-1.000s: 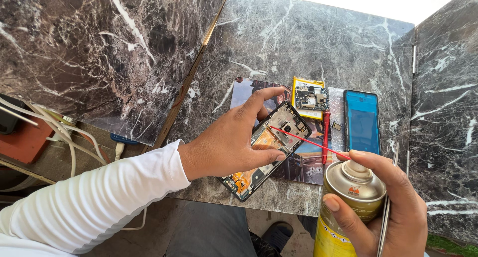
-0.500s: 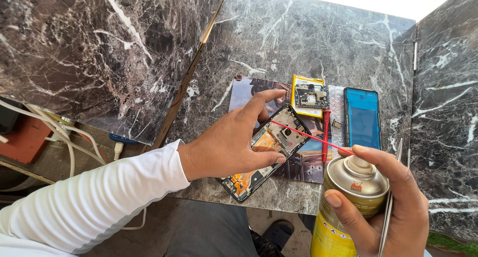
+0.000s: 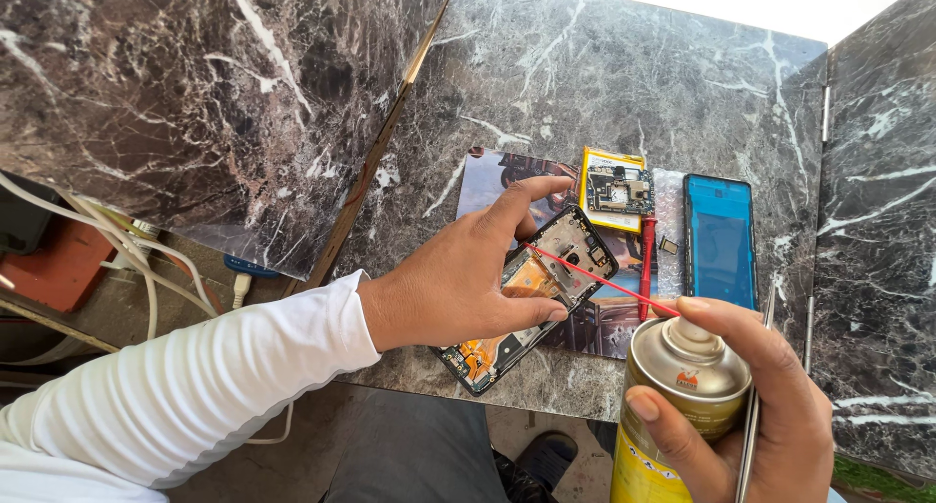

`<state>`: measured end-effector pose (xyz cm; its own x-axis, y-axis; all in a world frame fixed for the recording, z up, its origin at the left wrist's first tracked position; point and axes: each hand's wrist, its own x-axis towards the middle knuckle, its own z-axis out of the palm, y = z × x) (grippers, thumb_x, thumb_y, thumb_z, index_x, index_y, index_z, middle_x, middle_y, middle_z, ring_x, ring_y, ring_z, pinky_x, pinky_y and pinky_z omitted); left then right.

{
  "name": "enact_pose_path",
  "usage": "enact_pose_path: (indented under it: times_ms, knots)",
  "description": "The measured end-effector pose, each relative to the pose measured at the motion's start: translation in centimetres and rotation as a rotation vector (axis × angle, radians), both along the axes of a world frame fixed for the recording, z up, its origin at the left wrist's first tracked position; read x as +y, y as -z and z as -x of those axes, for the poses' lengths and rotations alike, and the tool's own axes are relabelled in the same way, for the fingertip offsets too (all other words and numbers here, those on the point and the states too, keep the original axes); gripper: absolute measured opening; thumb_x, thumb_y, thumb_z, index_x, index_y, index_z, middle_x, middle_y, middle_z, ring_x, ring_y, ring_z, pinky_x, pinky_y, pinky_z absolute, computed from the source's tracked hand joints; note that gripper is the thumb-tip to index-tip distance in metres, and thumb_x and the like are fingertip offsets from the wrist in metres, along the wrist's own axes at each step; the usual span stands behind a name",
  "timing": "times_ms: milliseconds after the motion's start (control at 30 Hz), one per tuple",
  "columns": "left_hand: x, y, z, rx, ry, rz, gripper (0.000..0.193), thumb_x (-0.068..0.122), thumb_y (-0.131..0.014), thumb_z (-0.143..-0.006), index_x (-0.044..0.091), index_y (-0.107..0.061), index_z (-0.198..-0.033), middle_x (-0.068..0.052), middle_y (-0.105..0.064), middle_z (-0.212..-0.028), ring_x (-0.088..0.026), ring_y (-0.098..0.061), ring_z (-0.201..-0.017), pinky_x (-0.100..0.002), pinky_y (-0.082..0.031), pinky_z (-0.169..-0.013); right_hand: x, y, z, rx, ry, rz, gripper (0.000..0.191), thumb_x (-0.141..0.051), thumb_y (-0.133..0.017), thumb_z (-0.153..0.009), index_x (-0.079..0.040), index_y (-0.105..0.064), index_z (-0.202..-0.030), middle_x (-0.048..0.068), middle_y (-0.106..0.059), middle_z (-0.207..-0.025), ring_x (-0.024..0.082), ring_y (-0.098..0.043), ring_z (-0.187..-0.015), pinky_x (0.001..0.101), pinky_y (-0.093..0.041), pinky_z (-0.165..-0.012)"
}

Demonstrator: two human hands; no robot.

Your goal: The person removes a small internal component from a disassembled smartphone, places it on the table, then sprays the phone's interior with a compressed-air can. They use tweezers to reposition small parts inside the phone chassis. The person handles the phone, a battery, and a screen assembly while working at a marble-topped table.

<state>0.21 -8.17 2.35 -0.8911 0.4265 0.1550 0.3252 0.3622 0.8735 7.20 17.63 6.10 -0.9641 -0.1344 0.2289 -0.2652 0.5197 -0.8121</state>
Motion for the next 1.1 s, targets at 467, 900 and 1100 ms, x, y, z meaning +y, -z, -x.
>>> enact_pose_path:
  times_ms: [467, 900, 1100]
  knots:
    - [-0.36, 0.28, -0.18, 0.027, -0.004, -0.033, 0.102, 0.033, -0.088, -0.078, 0.014, -0.027, -0.157, -0.015, -0.068, -0.106, -0.030, -0.071, -0.097, -0.042, -0.056, -0.085, -0.04, 0.15, -0.21, 0.011, -0.060, -0.013, 0.064, -0.013, -0.082, -0.077, -0.005, -0.056, -0.135, 0.016, -0.070, -0.124, 0.021, -0.072, -0.115, 0.0365, -0.058, -0.099]
    - [-0.42, 0.02, -0.13, -0.038, 0.008, -0.041, 0.102, 0.031, -0.087, -0.078, 0.014, -0.026, -0.157, -0.012, -0.068, -0.102, -0.027, -0.072, -0.092, -0.040, -0.057, -0.081, 0.24, 0.31, -0.27, 0.037, -0.073, -0.075, 0.064, -0.014, -0.083, -0.075, -0.006, -0.057, -0.133, 0.018, -0.069, -0.124, 0.022, -0.072, -0.114, 0.0363, -0.057, -0.099]
    - [-0.41, 0.10, -0.15, -0.005, 0.015, -0.059, 0.100, 0.031, -0.087, -0.078, 0.013, -0.027, -0.156, -0.011, -0.069, -0.101, -0.027, -0.072, -0.092, -0.041, -0.056, -0.082, 0.03, -0.05, -0.14, 0.025, -0.042, -0.020, 0.062, -0.014, -0.081, -0.077, -0.006, -0.056, -0.133, 0.017, -0.069, -0.125, 0.022, -0.072, -0.115, 0.0365, -0.058, -0.099]
